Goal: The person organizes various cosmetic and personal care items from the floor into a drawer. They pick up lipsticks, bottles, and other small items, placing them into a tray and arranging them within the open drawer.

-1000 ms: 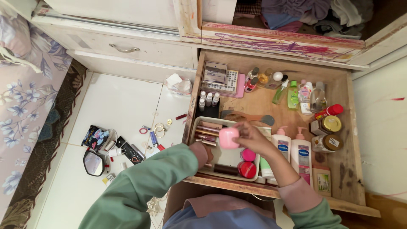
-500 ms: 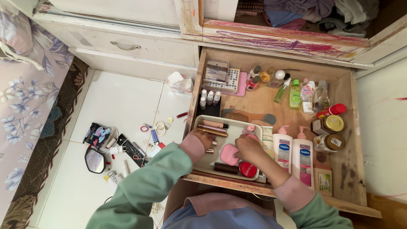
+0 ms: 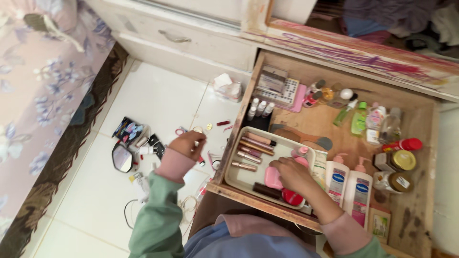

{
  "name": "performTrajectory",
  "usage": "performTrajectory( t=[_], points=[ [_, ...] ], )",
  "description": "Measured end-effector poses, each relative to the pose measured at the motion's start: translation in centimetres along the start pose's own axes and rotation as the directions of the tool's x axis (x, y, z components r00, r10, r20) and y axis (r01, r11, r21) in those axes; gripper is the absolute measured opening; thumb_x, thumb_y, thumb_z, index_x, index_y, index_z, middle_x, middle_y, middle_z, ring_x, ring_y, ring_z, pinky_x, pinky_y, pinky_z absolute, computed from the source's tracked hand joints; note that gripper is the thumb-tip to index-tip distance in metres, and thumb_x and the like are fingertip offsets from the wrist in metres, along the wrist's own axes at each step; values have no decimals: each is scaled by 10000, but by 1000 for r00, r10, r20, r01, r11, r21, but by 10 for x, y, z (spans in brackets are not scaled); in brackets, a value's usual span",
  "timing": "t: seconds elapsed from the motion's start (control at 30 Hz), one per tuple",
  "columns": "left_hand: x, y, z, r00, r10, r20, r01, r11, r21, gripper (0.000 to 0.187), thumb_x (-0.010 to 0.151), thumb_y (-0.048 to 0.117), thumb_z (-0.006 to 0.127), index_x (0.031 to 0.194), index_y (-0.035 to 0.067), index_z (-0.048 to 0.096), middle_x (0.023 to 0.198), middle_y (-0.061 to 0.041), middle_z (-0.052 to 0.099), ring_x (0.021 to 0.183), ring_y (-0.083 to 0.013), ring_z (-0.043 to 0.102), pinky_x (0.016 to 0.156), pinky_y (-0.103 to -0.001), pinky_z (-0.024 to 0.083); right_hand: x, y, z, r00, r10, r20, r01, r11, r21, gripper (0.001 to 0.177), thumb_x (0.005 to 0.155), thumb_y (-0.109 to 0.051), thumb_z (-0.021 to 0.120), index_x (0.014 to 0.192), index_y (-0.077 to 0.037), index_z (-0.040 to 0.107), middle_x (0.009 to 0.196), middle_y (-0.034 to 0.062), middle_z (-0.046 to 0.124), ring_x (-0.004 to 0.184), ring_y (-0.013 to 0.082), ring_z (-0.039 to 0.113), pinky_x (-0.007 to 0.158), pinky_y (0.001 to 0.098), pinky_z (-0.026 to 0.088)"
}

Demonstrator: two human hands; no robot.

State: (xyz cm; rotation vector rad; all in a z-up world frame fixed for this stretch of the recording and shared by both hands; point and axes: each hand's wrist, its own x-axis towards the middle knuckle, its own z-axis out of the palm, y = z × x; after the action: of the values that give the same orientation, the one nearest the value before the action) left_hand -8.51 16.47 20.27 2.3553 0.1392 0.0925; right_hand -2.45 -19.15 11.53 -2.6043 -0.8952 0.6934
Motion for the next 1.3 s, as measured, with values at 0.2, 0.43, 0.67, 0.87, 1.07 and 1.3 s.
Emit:
performTrajectory(
  t=[0.2, 0.43, 0.67, 0.87, 1.07, 1.3],
  points=[
    [-46, -88, -10, 964, -238, -121, 253, 957, 139, 178, 935, 214, 675, 1045, 83, 726, 975, -136, 752, 815, -323, 725, 725, -422, 569, -2, -13, -9, 998, 55, 29, -52, 996, -73, 507, 739, -86, 765, 1221, -176, 635, 1145, 55, 659, 1159, 275, 617, 923, 424, 534],
    [-82, -209, 62, 850, -525, -48, 527, 845, 95, 217, 906, 234, 688, 1086, 120, 733, 1006, -102, 777, 897, -292, 745, 815, -403, 587, -3, -13, -16, 998, 32, -59, -35, 998, -49, 532, 737, -102, 718, 1257, -180, 633, 1157, 61, 666, 1157, 283, 619, 920, 426, 532],
    [-106, -244, 161, 650, -663, 370, 681, 725, 102, 538, 868, 350, 781, 1341, 156, 615, 1390, -97, 637, 1198, -284, 648, 1040, -378, 504, 4, -10, -13, 997, 26, -68, -26, 1000, 3, 480, 756, -150, 741, 1227, -163, 653, 1142, 77, 682, 1137, 292, 635, 929, 429, 524],
    [-105, -227, 215, 655, -662, 364, 603, 749, 275, 638, 908, 561, 707, 1393, 182, 541, 1417, -108, 551, 1318, -328, 540, 1065, -459, 470, 3, -16, -17, 994, -8, -113, 14, 999, 48, 450, 777, -150, 723, 1223, -151, 659, 1153, 84, 690, 1106, 298, 658, 908, 421, 542],
    [-93, -229, 199, 700, -662, 267, 591, 748, 303, 716, 823, 415, 795, 1371, 48, 516, 1340, -216, 585, 1231, -386, 599, 1045, -444, 499, 2, -21, -23, 995, -19, -101, 28, 995, 95, 436, 796, -147, 730, 1225, -125, 653, 1162, 120, 683, 1078, 324, 655, 874, 435, 544],
    [-30, -132, 82, 833, -527, -168, 375, 761, -530, 467, 833, 265, 821, 1147, -14, 617, 1043, -173, 725, 880, -214, 693, 747, -359, 578, 1, -28, -33, 993, 60, -97, -24, 940, 341, 306, 918, -178, 704, 1219, -130, 676, 1150, 64, 721, 968, 168, 741, 855, 319, 595]
  ],
)
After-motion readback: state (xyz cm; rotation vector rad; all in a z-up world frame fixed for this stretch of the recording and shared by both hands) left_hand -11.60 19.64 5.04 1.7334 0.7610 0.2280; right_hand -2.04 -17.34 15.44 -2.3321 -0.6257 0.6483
